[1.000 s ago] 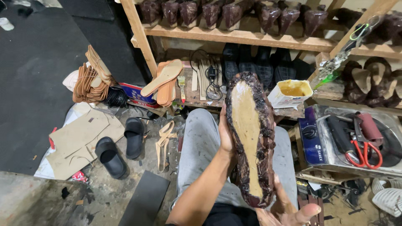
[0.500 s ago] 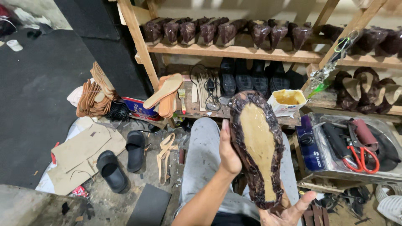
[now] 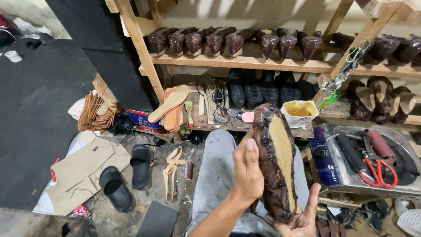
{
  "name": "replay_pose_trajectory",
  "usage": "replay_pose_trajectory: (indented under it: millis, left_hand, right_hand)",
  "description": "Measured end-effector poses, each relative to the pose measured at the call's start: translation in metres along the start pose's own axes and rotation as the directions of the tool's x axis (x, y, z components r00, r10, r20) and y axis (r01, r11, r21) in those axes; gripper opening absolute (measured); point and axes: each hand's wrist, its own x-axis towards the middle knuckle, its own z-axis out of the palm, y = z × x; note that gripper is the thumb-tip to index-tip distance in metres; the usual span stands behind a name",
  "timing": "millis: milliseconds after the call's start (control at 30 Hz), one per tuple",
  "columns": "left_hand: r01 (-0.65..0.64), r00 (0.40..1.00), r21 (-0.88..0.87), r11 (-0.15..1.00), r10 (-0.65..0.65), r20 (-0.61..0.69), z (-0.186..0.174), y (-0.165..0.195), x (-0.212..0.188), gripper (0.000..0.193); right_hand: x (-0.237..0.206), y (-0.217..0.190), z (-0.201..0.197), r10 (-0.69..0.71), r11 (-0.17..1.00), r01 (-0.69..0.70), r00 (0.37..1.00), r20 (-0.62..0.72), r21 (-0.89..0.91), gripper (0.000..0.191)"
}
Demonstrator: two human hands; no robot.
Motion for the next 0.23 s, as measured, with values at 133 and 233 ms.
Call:
replay_pose_trajectory:
  millis: [133, 233]
  left_hand:
    - [-0.14, 0.99, 0.319, 0.937, 0.132, 0.047, -0.001, 0.013, 0.01, 0.052]
    - [-0.128, 0.992, 0.401, 0.907, 0.115, 0.056, 0.0, 0.012, 0.017, 0.059]
  right_hand:
    - [0.013, -0.014, 0.002, 0.107, 0.993, -0.108, 0.994, 0.027, 0.05, 0.145]
    - [0.028, -0.042, 0.012, 0.143, 0.989, -0.143, 0.99, -0.003, 0.043, 0.139]
